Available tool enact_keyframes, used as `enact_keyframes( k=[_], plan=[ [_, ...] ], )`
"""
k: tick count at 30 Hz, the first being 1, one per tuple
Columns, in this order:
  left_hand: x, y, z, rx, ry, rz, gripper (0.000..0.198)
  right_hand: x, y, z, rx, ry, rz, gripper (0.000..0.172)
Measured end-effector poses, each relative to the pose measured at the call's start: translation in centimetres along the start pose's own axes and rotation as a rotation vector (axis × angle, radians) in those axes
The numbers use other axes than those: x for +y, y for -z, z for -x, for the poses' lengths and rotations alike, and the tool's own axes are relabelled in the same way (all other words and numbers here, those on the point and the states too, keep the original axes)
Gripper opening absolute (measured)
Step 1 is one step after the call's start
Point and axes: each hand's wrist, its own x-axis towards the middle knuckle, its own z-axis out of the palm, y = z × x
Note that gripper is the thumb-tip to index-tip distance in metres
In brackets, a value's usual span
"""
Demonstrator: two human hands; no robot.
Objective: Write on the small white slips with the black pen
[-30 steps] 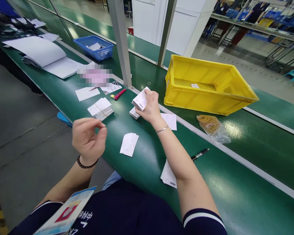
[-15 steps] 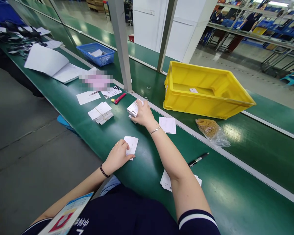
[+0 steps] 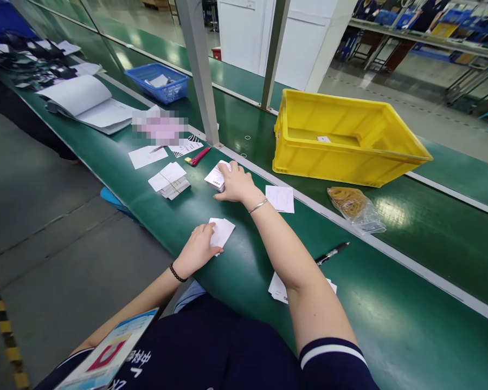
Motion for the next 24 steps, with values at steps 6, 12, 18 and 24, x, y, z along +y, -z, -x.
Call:
enact_keyframes(
  k=[6, 12, 18, 24],
  plan=[
    [-1.0, 1.0, -0.5, -0.017, -0.052, 0.191, 0.040, 0.6, -0.4, 0.1, 0.054, 0.037, -0.095, 0.069],
    [-0.5, 7.9, -5.3, 0.377, -0.131, 0.627, 0.029, 1.4, -1.5, -0.2, 0.094, 0.050, -0.265, 0.053],
    [3.8, 10.0, -12.9, 0.368, -0.019, 0.621, 0.036, 1.3, -2.0, -0.1, 0.243, 0.040, -0.489, 0.072],
    [3.3, 7.8, -15.1, 0.344, 0.059, 0.544, 0.036, 1.8, -1.9, 0.3, 0.253, -0.111, -0.851, 0.105]
  ],
)
